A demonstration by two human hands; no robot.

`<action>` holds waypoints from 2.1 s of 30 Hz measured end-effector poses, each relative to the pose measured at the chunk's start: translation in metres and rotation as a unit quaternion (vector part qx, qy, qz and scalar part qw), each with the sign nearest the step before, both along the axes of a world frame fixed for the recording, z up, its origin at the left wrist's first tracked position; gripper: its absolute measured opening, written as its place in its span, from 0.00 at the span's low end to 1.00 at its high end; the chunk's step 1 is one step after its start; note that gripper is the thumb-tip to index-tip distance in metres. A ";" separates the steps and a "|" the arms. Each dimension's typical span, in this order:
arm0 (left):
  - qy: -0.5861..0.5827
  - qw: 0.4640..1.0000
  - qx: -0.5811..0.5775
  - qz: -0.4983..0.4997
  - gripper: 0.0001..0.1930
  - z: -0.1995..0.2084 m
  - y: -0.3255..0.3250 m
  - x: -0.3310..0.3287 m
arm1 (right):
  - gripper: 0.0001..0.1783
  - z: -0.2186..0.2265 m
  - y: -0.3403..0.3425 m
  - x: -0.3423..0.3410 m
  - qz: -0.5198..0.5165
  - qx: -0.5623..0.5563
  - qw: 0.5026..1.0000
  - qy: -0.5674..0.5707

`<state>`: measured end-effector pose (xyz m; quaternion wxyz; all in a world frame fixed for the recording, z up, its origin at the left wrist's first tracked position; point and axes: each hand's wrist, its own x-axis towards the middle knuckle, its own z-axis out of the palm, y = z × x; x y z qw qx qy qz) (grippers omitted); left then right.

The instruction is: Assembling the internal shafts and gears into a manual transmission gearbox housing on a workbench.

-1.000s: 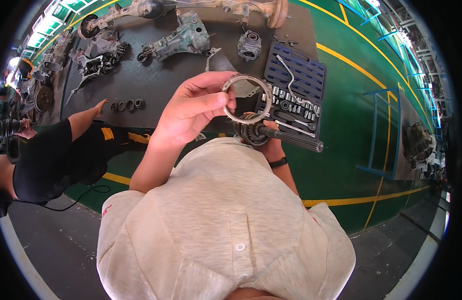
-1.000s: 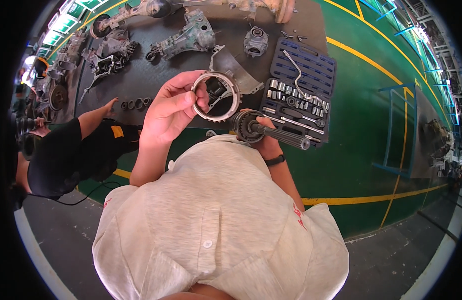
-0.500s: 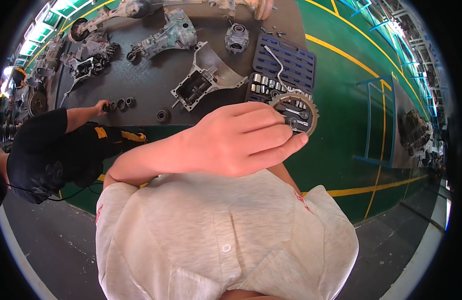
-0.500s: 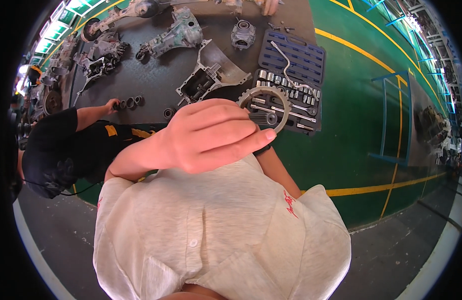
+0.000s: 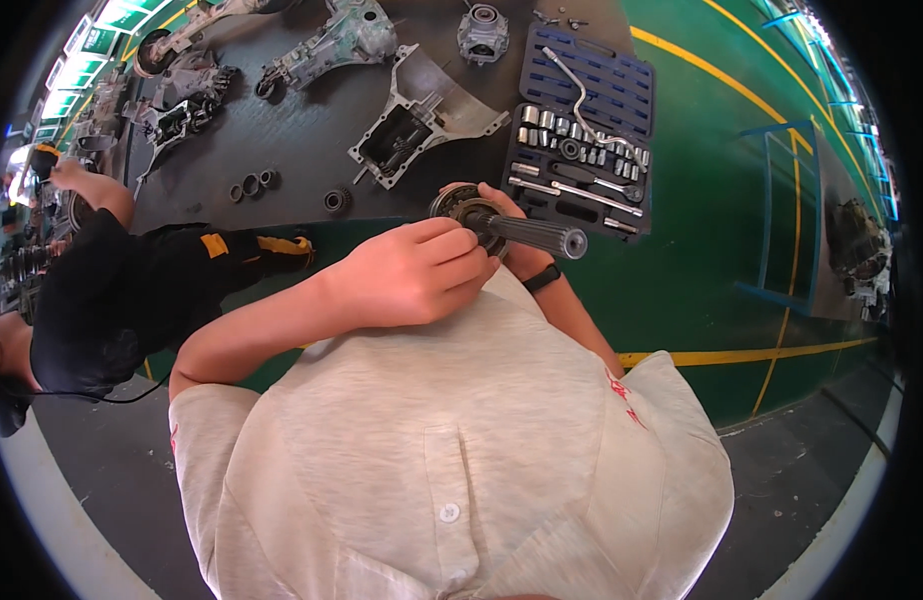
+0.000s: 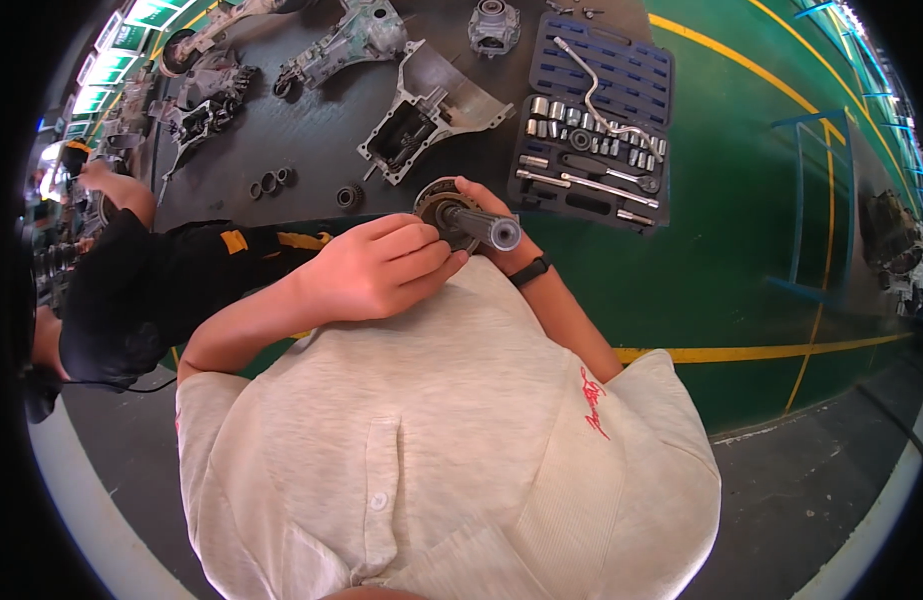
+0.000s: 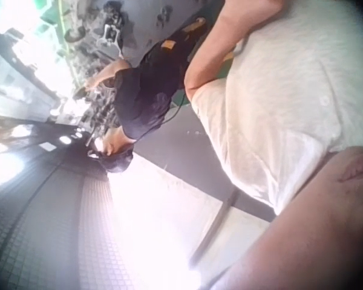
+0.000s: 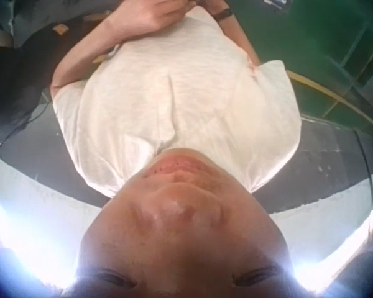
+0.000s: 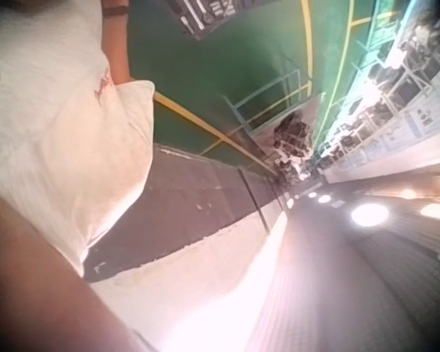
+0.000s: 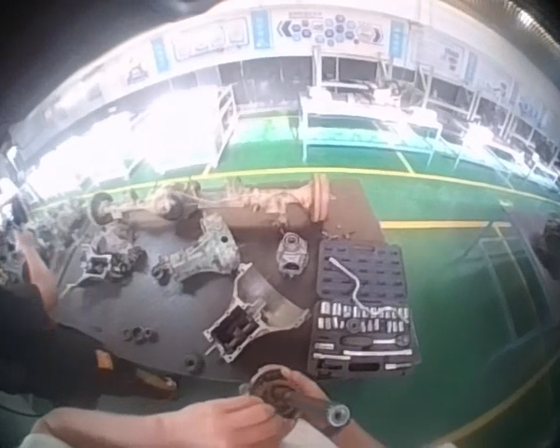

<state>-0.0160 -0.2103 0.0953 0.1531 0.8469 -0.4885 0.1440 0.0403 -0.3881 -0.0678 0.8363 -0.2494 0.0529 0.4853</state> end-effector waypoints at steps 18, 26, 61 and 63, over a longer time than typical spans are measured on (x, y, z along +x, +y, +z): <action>0.121 0.991 -0.024 0.044 0.15 -0.041 0.015 0.009 | 0.35 0.005 0.008 0.001 0.012 -0.023 0.999 0.036; 0.180 0.971 -0.131 0.083 0.20 -0.053 0.024 0.006 | 0.33 0.016 0.012 0.004 0.022 -0.050 0.997 0.047; 0.355 0.584 -0.201 0.702 0.41 -0.350 0.189 -0.062 | 0.34 0.008 0.032 0.023 0.007 -0.071 0.997 -0.035; 0.340 0.579 -0.156 0.725 0.43 -0.383 0.197 -0.059 | 0.37 0.010 0.035 0.023 0.009 -0.082 0.996 -0.037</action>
